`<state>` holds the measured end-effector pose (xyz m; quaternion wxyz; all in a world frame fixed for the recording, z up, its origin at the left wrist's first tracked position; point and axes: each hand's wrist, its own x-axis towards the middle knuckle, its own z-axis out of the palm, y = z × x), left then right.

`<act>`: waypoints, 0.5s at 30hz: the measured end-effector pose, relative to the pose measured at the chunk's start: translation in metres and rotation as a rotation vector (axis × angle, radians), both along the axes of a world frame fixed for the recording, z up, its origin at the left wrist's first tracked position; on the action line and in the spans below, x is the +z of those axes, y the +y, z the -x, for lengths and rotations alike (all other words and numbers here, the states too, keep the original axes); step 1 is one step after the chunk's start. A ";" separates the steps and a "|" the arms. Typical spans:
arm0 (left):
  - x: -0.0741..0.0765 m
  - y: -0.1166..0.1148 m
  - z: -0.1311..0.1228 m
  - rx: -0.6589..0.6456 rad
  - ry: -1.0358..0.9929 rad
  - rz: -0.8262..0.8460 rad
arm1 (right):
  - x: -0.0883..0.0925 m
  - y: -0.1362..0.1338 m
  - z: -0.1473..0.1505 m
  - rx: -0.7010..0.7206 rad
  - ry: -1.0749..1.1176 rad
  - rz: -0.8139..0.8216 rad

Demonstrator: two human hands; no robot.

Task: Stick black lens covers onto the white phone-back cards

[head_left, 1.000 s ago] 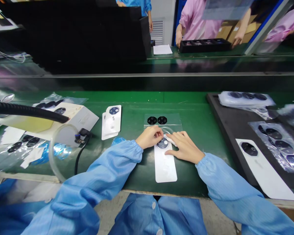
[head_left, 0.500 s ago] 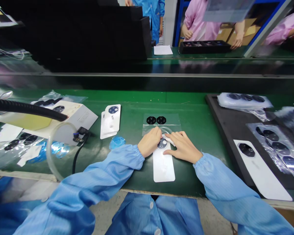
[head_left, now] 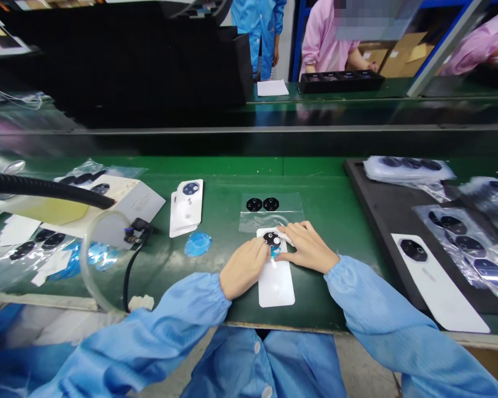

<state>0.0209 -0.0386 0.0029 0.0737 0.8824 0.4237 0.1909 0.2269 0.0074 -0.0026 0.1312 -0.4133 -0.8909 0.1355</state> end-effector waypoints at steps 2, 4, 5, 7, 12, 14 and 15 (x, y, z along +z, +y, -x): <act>0.007 -0.016 0.005 0.027 -0.070 0.013 | 0.000 0.000 0.000 0.001 -0.001 -0.002; 0.014 -0.027 0.017 0.109 -0.158 0.030 | -0.001 0.000 -0.001 0.002 -0.001 -0.001; 0.017 -0.030 0.027 0.178 -0.204 0.035 | -0.001 0.000 -0.001 0.002 -0.001 0.000; 0.016 -0.028 0.053 0.357 -0.283 0.032 | -0.002 0.000 -0.001 0.002 0.004 0.005; -0.011 -0.003 0.125 0.683 -0.332 0.028 | -0.005 0.001 -0.003 0.000 0.030 0.015; -0.021 0.003 0.139 0.725 -0.305 0.040 | -0.006 0.001 -0.003 0.002 0.040 0.016; -0.024 0.005 0.143 0.735 -0.287 0.040 | -0.006 0.001 -0.004 0.002 0.044 0.017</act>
